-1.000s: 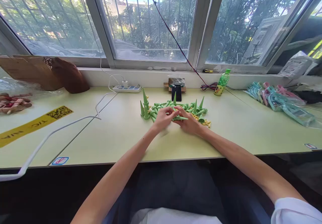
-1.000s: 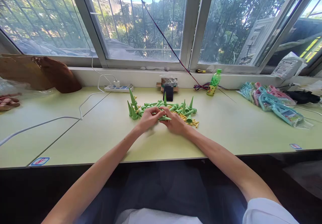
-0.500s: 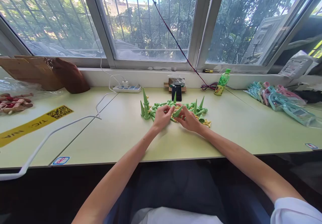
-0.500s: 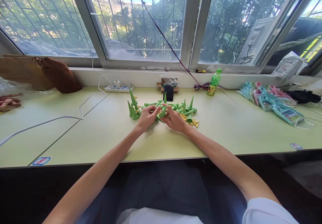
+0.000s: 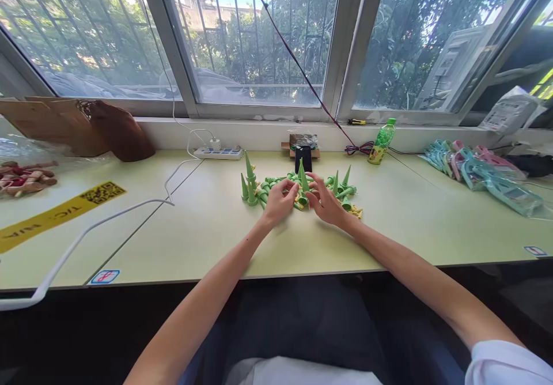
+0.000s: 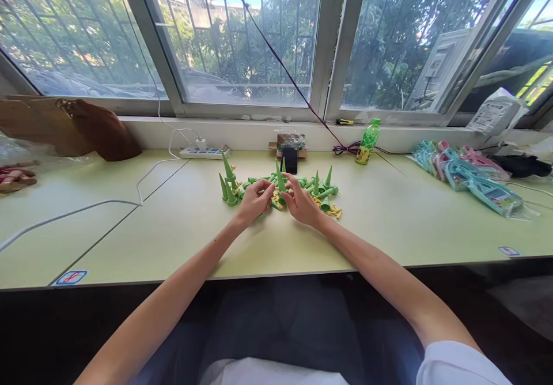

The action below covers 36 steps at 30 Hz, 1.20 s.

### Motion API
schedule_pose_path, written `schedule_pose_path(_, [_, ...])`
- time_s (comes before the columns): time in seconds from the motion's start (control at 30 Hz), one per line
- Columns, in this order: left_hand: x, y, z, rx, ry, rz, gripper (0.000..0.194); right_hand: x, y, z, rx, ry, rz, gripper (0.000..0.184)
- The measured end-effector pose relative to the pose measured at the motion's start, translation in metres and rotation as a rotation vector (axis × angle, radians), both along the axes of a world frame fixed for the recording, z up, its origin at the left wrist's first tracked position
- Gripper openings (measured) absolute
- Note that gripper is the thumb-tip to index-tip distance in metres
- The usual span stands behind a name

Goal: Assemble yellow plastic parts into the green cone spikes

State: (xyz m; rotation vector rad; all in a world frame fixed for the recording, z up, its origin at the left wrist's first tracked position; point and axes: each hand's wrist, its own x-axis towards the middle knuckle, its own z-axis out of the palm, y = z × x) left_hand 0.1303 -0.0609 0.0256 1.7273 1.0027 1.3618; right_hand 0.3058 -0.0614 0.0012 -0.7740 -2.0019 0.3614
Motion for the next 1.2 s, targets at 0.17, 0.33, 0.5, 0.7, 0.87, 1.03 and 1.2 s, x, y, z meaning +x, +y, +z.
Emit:
schedule_pose_path(0.17, [0.0004, -0.0019, 0.0023, -0.024, -0.005, -0.015, 0.026, 0.0, 0.0003, 0.0006, -0.017, 0.001, -0.005, 0.047])
schedule_pose_path(0.33, [-0.0003, -0.0009, 0.0005, -0.015, 0.014, -0.004, 0.025, 0.0006, 0.0014, -0.0003, -0.028, -0.012, -0.019, 0.044])
schedule_pose_path(0.5, [-0.0012, 0.0008, -0.0029, 0.014, 0.04, -0.02, 0.025, 0.0011, 0.0002, 0.0001, -0.02, -0.043, -0.036, 0.044])
schedule_pose_path(0.7, [-0.0024, -0.0002, -0.0051, 0.133, 0.16, -0.016, 0.018, 0.0018, -0.001, 0.0011, -0.059, 0.002, -0.034, 0.043])
schedule_pose_path(0.87, [-0.002, -0.0005, -0.0068, 0.225, 0.283, 0.003, 0.012, 0.003, -0.0024, 0.003, -0.103, 0.022, -0.053, 0.042])
schedule_pose_path(1.03, [-0.0014, -0.0008, -0.0063, 0.209, 0.271, 0.006, 0.013, 0.0029, -0.0032, 0.0035, -0.098, 0.031, -0.054, 0.04])
schedule_pose_path(1.2, [-0.0018, -0.0006, -0.006, 0.144, 0.21, -0.016, 0.014, 0.0026, -0.0027, 0.003, -0.072, 0.041, -0.028, 0.04])
